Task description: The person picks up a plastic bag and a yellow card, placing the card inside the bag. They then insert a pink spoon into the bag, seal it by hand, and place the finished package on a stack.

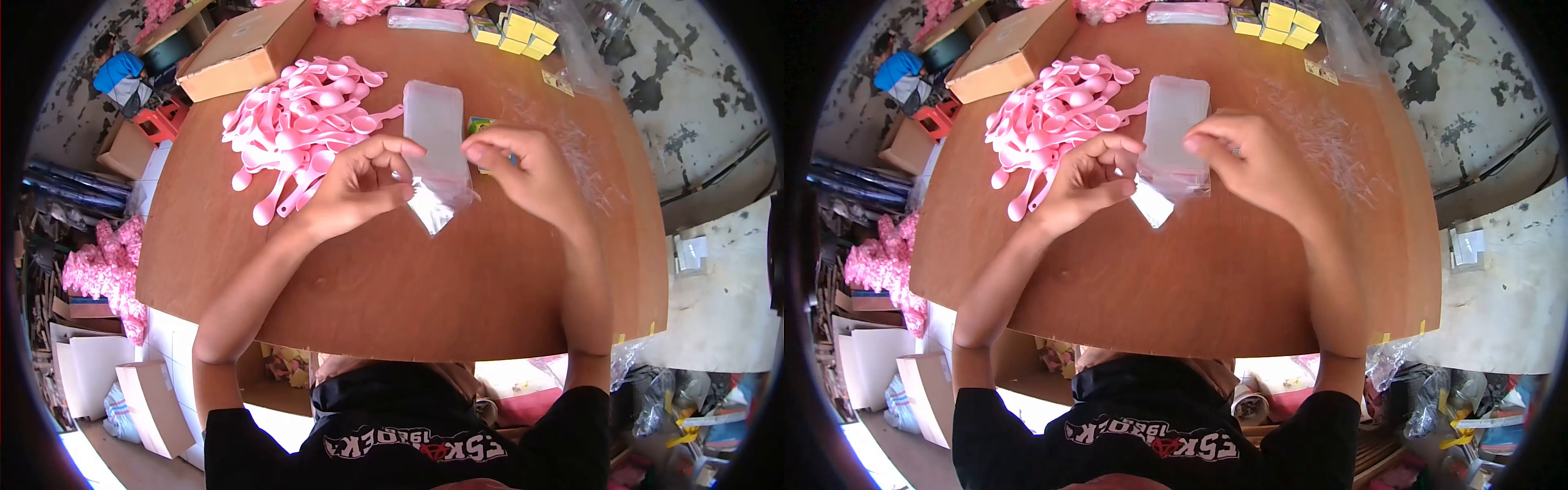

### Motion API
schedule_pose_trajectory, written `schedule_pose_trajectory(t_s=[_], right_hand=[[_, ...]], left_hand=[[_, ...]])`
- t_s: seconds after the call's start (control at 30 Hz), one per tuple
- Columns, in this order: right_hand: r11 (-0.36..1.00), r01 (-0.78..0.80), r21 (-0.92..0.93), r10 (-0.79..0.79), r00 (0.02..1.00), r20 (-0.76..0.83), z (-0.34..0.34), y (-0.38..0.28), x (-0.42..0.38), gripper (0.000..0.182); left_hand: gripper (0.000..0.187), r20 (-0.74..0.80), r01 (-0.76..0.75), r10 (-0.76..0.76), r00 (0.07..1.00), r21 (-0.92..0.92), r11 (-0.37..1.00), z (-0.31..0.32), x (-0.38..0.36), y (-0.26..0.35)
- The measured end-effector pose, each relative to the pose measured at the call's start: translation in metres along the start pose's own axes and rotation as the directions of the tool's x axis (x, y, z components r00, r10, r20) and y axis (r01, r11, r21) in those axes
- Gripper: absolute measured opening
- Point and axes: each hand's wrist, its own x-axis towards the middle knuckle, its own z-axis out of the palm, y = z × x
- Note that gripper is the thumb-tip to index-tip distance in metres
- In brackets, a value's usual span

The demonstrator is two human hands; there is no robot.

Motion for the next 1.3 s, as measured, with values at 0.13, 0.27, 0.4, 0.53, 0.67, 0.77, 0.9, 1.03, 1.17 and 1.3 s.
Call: schedule_pose_trajectory(t_s=[0.13,0.27,0.4,0.53,0.67,0.77,0.9,1.03,1.17,1.3], right_hand=[[0.937,-0.107,-0.332,0.142,0.986,0.083,-0.021,0.035,-0.009,0.018],[0.786,-0.071,-0.614,0.114,0.993,0.032,-0.001,0.07,-0.04,0.032],[0.851,-0.103,-0.515,0.03,0.989,-0.148,0.014,0.067,-0.058,0.032],[0.907,-0.106,-0.408,0.011,0.973,-0.229,0.01,0.087,-0.068,0.027],[0.923,-0.193,-0.333,0.018,0.886,-0.463,0.008,0.072,-0.076,0.02],[0.98,-0.197,0.0,0.149,0.74,-0.656,0.009,0.05,-0.084,0.019],[0.952,-0.085,0.293,0.261,0.723,-0.64,0.02,0.026,-0.099,0.019],[0.917,-0.122,0.38,0.328,0.773,-0.544,0.03,0.02,-0.097,0.018],[0.88,-0.234,0.414,0.411,0.811,-0.417,0.034,0.024,-0.095,0.018],[0.855,-0.316,0.412,0.455,0.839,-0.3,0.035,0.023,-0.094,0.018]], left_hand=[[0.04,0.11,0.237,-0.21,0.972,-0.502,0.832,-0.009,-0.009,-0.005],[0.041,0.176,0.235,-0.156,0.972,-0.709,0.665,-0.016,-0.012,-0.038],[0.03,0.19,0.354,-0.303,0.934,-0.622,0.699,-0.006,-0.014,-0.037],[0.029,0.119,0.384,-0.373,0.92,-0.469,0.795,0.007,-0.012,-0.033],[0.025,0.072,0.407,-0.412,0.908,-0.373,0.834,0.012,-0.014,-0.029],[0.025,0.041,0.474,-0.473,0.88,-0.132,0.87,0.018,-0.015,-0.024],[0.024,0.049,0.451,-0.448,0.893,-0.086,0.888,0.024,-0.014,-0.024],[0.024,0.1,0.466,-0.459,0.883,-0.059,0.883,0.029,-0.017,-0.024],[0.022,0.109,0.478,-0.471,0.876,-0.06,0.876,0.031,-0.017,-0.018],[0.021,0.087,0.372,-0.363,0.928,-0.12,0.921,0.035,-0.019,-0.025]])
